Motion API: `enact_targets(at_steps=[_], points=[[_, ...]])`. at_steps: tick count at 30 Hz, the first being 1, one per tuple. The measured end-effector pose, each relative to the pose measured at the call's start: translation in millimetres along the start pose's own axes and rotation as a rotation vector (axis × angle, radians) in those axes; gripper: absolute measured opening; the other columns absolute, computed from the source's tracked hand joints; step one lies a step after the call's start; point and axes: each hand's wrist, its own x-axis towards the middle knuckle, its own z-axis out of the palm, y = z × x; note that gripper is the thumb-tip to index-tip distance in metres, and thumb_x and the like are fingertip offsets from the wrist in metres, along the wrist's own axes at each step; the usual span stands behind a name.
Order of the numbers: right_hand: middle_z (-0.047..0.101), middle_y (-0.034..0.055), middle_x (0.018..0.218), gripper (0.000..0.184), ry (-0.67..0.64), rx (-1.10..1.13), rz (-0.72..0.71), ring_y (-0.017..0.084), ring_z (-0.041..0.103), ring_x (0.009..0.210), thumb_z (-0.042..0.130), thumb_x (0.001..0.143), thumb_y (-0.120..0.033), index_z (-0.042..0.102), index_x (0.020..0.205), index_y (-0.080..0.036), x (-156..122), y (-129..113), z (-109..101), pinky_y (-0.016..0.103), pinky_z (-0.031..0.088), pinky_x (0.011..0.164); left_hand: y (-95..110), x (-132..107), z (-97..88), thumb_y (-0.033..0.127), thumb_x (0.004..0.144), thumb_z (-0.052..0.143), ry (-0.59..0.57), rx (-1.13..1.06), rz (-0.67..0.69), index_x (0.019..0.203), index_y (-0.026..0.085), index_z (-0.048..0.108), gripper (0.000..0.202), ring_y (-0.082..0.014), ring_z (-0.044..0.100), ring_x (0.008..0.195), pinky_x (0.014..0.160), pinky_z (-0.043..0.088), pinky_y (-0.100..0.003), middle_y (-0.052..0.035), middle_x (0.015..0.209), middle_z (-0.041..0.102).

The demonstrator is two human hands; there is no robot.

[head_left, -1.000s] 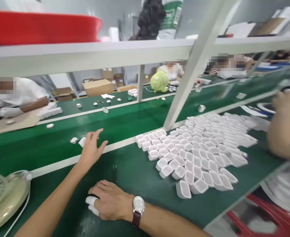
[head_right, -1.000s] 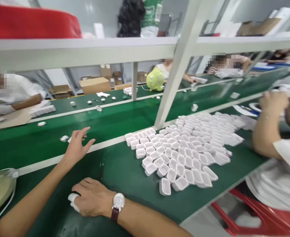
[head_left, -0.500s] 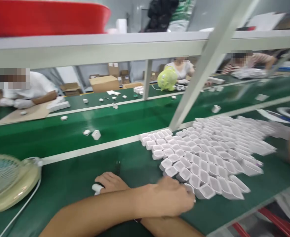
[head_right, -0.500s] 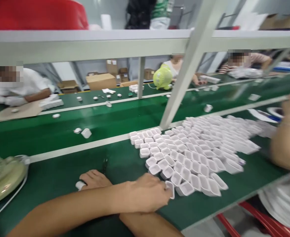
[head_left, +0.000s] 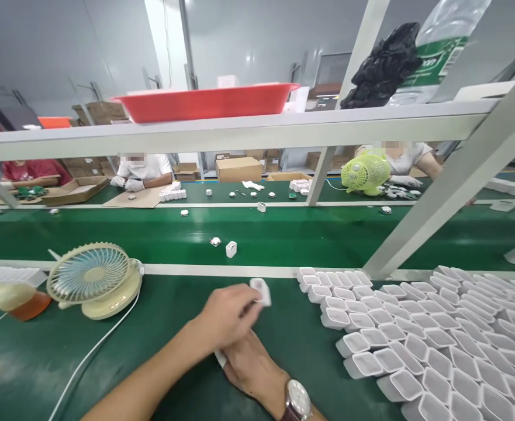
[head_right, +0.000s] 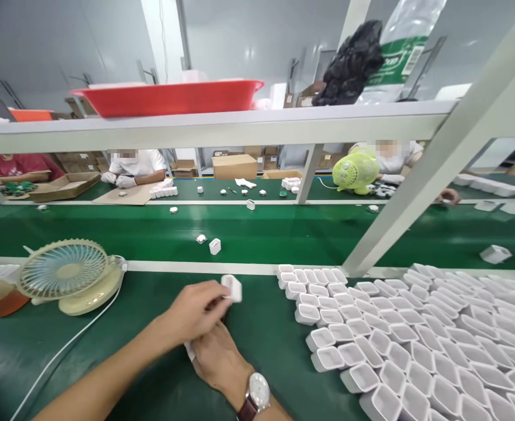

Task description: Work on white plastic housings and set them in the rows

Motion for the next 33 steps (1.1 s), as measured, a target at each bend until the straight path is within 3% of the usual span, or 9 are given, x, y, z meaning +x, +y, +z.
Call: enact_targets(at_steps=[4,8,14,18,21,24,26,29,33], points=[[0.067,0.0153,0.119,0.023,0.129,-0.079,-0.063,0.028,0.065,0.110,0.055,0.096,-0.010,0.063,0.117,-0.016,10,-4,-18,0.047,0.059,0.095,-62,-49,-18.7,0.026,0.099,0.047,0.034,0.073,-0.308,0.096,0.022,0.064,0.018,-0.0147,0.057,0.059,0.058,0.044,-0.028,0.0008,0.073,0.062],[0.066,0.0146,0.122,0.025,0.181,-0.141,-0.040,0.027,0.065,0.111,0.053,0.098,-0.010,0.061,0.120,-0.017,28,6,-25,0.047,0.059,0.094,-88,-92,-15.8,0.024,0.096,0.049,0.055,0.153,-0.330,0.098,0.022,0.064,0.016,-0.0177,0.059,0.071,0.063,0.046,-0.029,-0.0020,0.083,0.057],[0.066,0.0153,0.126,0.024,0.070,-0.369,0.043,0.029,0.061,0.117,0.053,0.097,-0.014,0.064,0.119,-0.017,74,41,-35,0.047,0.055,0.099,-90,-105,-7.9,0.020,0.085,0.059,0.168,0.136,-0.300,0.090,0.021,0.061,0.006,-0.0240,0.057,0.090,0.075,0.053,-0.036,-0.0081,0.098,0.052],[0.064,0.0186,0.130,0.028,-0.007,-0.467,0.129,0.033,0.056,0.123,0.051,0.096,-0.014,0.064,0.120,-0.012,115,73,-36,0.048,0.049,0.102,-89,-103,-1.8,0.021,0.079,0.068,0.216,-0.094,-0.361,0.110,0.021,0.055,0.033,-0.0281,0.059,0.110,0.094,0.054,-0.044,-0.0126,0.121,0.053],[0.062,0.0204,0.132,0.038,-0.076,-0.531,0.201,0.034,0.052,0.125,0.053,0.095,-0.015,0.059,0.131,-0.008,145,96,-31,0.048,0.043,0.106,-94,-104,4.4,0.023,0.080,0.069,0.184,-0.233,-0.444,0.126,0.022,0.048,0.051,-0.0291,0.060,0.113,0.100,0.052,-0.049,-0.0114,0.122,0.057],[0.061,0.0211,0.132,0.032,-0.151,-0.581,0.281,0.033,0.052,0.126,0.059,0.093,-0.018,0.063,0.123,-0.008,171,117,-22,0.047,0.039,0.108,-100,-106,8.3,0.025,0.081,0.069,0.138,-0.289,-0.531,0.134,0.023,0.045,0.058,-0.0312,0.061,0.114,0.102,0.049,-0.053,-0.0109,0.121,0.062],[0.064,0.0169,0.127,0.025,-0.193,-0.599,0.342,0.031,0.055,0.123,0.063,0.094,-0.024,0.066,0.115,-0.010,183,130,-17,0.049,0.040,0.108,-103,-106,9.0,0.025,0.082,0.070,0.105,-0.316,-0.562,0.137,0.024,0.044,0.061,-0.0319,0.060,0.116,0.104,0.047,-0.055,-0.0112,0.122,0.063],[0.066,0.0101,0.119,0.026,-0.227,-0.586,0.419,0.027,0.060,0.115,0.066,0.096,-0.034,0.066,0.111,-0.013,195,142,-13,0.050,0.045,0.104,-105,-106,8.5,0.026,0.082,0.070,0.074,-0.340,-0.587,0.139,0.024,0.044,0.063,-0.0322,0.059,0.118,0.106,0.045,-0.056,-0.0117,0.125,0.063],[0.065,0.0104,0.116,0.020,-0.199,-0.472,0.446,0.026,0.062,0.112,0.068,0.095,-0.028,0.066,0.108,-0.012,195,143,-13,0.048,0.050,0.100,-106,-106,7.2,0.026,0.081,0.071,0.071,-0.346,-0.591,0.141,0.023,0.043,0.066,-0.0315,0.060,0.116,0.107,0.044,-0.055,-0.0113,0.124,0.064]])
